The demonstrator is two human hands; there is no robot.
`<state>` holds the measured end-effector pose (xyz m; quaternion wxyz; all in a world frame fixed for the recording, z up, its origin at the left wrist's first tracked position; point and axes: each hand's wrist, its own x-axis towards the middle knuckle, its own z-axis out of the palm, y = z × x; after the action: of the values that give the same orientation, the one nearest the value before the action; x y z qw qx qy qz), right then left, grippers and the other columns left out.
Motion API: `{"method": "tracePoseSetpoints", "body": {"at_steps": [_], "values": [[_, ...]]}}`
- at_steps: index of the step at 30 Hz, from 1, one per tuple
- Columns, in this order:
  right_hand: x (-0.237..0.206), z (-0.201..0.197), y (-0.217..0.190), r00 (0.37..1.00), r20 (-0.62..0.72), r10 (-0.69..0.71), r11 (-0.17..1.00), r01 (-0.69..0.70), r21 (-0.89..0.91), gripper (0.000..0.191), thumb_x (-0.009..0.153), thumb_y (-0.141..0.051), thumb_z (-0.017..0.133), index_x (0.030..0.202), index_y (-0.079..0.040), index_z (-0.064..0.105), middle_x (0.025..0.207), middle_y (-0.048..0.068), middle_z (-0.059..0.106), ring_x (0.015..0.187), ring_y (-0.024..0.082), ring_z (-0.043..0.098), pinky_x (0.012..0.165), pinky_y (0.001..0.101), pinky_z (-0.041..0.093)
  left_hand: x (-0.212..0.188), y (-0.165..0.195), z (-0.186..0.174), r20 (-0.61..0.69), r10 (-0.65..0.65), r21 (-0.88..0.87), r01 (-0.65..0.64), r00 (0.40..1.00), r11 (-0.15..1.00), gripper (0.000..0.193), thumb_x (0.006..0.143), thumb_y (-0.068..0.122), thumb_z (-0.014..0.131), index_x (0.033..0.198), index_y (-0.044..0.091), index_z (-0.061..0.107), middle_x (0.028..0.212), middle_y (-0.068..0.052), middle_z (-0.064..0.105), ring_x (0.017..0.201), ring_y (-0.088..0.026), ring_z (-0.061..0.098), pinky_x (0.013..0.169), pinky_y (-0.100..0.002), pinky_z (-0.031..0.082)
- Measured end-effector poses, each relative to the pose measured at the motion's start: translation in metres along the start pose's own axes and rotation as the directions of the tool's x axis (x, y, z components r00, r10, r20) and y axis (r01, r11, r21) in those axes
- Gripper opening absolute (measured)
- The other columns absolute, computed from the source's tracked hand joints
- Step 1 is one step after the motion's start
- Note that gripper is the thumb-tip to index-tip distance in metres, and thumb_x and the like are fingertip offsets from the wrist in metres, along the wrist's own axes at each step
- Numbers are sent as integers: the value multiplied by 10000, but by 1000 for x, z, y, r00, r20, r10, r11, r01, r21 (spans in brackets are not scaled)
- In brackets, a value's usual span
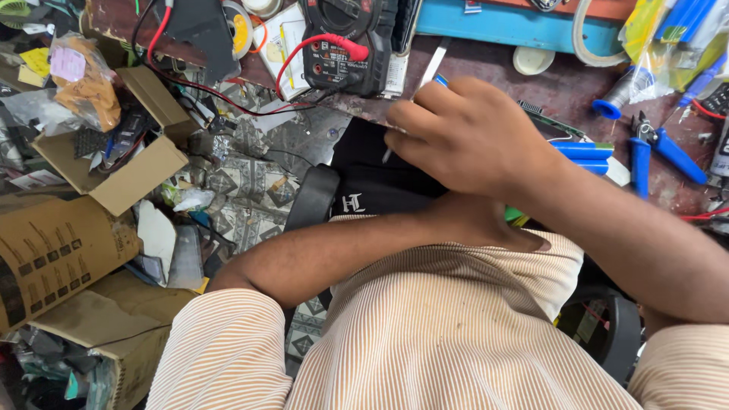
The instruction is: The person solders wires onto cylindrical lithium-ion battery cells at a workbench, holding a cell in one hand and a soldering iron in the other. They position cells against a battery pack, apply solder to the cell terminals, and reposition the cells and iron repeatedly while working on the connections.
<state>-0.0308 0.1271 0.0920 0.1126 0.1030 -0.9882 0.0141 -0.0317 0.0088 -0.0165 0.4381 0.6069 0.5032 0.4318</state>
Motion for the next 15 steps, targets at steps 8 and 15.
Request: {"method": "tracePoseSetpoints", "body": {"at_steps": [8, 15], "values": [[-97, -31, -20, 468, -138, 873, 322, -338, 885, 74, 1016, -70, 563, 1026, -41, 630, 1064, 111, 689, 1038, 298, 665, 899, 442, 546, 5, 16, -18, 200, -83, -168, 117, 976, 979, 603, 753, 473, 874, 1128, 79, 614, 990, -71, 713, 855, -199, 737, 796, -310, 594], [-164, -38, -66, -11, 504, 863, -454, 420, 786, 297, 1080, -194, 478, 1266, -3, 609, 944, 60, 602, 863, 178, 555, 763, 320, 488, 11, 24, -39, -102, 54, -173, -72, 993, 982, 525, 792, 314, 935, 1082, 100, 553, 1024, -40, 640, 942, -190, 679, 864, -306, 570]]}}
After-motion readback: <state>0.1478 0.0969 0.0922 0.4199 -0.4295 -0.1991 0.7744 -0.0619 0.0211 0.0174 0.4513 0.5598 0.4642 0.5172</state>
